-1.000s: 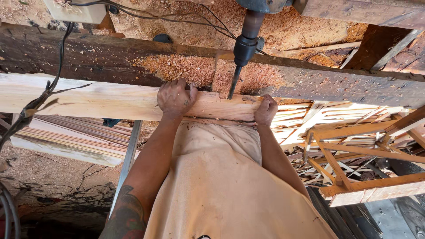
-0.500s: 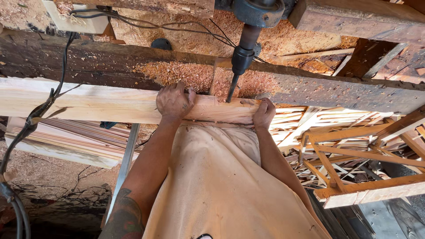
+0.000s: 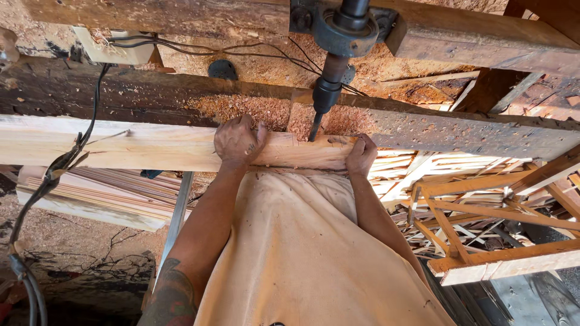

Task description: The person holds a wood plank against a vertical drill bit to create holes, moves the plank to several positions for further drilling, and turns the plank over to bore from the opposite side.

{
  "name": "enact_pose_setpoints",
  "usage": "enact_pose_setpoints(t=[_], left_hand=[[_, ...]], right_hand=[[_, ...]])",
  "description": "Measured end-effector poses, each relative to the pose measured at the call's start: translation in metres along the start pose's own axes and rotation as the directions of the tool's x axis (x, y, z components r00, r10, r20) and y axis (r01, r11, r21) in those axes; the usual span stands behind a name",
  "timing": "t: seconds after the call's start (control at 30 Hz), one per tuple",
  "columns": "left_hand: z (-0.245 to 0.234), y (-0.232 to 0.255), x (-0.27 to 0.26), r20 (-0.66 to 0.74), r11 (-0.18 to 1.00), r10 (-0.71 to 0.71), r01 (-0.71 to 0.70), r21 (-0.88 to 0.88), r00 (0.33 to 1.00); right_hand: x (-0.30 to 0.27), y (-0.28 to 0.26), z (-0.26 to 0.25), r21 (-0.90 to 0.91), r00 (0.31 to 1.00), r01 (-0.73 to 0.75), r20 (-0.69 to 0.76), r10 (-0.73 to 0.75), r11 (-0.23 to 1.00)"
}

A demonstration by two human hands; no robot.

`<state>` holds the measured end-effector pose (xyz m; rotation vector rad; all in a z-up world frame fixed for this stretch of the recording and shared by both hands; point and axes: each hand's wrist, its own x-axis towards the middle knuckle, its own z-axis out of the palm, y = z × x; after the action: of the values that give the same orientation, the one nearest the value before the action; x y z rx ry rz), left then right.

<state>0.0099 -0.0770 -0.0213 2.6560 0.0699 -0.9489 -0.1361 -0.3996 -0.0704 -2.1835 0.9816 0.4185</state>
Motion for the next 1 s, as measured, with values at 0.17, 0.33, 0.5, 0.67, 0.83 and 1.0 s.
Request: enact_pose_setpoints(t=[0.17,0.33,0.5,0.67,0.83,1.0], left_hand=[[-0.001,0.0,0.009,0.039,1.0,-0.006,0.006,0.0,0.999],[-0.004,0.001,0.009,0.037,1.0,-0.007,0.007,0.0,0.999],[-0.007,0.002,0.013,0.051,1.0,-0.02,0.02,-0.007,0.999],[-0.012,0.005,0.016,0.024,1.0,-0.023,0.023,-0.014,0.999],[-0.016,0.009,0.017,0.01,1.0,-0.01,0.01,-0.003,1.0],[-0.018,0.011,0.023,0.058,0.999,-0.039,0.039,0.003,0.998]], right_hand=[[0.007,-0.006,0.0,-0.032,0.991,-0.133,0.014,0.134,0.991],[0.01,-0.021,-0.004,-0.013,0.996,-0.086,0.029,0.086,0.996],[0.015,-0.027,-0.004,-0.01,0.999,-0.038,0.005,0.038,0.999],[0.016,-0.022,-0.001,0.039,0.997,-0.068,-0.02,0.069,0.997],[0.021,-0.014,0.005,0.061,0.997,-0.061,-0.032,0.063,0.996],[0.028,-0.018,0.007,-0.045,0.989,-0.147,-0.037,0.146,0.988]])
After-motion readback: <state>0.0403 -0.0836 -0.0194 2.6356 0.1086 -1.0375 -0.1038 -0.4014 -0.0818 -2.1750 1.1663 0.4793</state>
